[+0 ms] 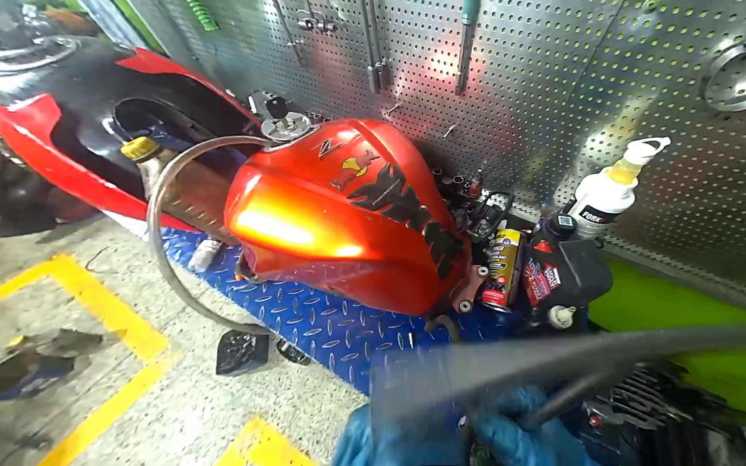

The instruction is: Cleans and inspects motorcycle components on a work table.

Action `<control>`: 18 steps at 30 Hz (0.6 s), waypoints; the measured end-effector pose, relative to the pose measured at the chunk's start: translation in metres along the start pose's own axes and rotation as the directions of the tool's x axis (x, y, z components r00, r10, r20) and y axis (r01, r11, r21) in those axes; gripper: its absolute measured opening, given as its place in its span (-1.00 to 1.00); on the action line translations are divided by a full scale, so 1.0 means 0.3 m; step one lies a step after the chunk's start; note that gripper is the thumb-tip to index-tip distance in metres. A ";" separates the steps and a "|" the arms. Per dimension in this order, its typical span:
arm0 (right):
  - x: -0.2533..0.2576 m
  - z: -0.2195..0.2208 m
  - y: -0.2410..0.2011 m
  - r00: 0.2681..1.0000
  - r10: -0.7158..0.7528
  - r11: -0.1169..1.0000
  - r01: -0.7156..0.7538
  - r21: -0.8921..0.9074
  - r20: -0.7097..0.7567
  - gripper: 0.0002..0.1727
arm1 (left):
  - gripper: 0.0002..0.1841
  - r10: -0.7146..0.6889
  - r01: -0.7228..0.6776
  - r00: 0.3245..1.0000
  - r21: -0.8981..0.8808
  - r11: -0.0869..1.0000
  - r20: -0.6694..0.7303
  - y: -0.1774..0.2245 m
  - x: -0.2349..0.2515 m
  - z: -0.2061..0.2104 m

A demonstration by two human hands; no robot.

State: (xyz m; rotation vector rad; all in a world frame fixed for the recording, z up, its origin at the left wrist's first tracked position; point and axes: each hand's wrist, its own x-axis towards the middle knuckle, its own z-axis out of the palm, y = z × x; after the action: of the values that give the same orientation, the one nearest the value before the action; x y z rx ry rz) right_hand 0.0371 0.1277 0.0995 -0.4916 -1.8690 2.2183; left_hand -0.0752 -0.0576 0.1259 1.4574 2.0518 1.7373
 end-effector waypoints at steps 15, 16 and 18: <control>-0.140 -0.305 -0.104 0.820 -0.264 0.935 0.089 -0.343 -0.507 -0.68 | -0.75 -0.229 -0.244 0.810 0.664 0.706 0.541 -0.076 0.021 0.337; -0.174 -0.349 -0.076 0.810 -0.282 0.877 0.000 -0.481 -0.514 -0.74 | -0.77 -0.220 -0.252 0.805 0.653 0.714 0.551 -0.077 0.020 0.340; -0.247 -0.434 -0.004 0.844 -0.284 0.761 -0.089 -0.642 -0.454 -0.72 | -0.79 -0.210 -0.260 0.791 0.628 0.734 0.574 -0.082 0.019 0.338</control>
State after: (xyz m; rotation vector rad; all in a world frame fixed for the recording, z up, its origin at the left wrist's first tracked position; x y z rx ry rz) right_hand 0.1545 0.2204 0.0908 -0.9663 -2.1960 1.1102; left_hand -0.0324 0.0220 0.0733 1.8761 2.3219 0.2957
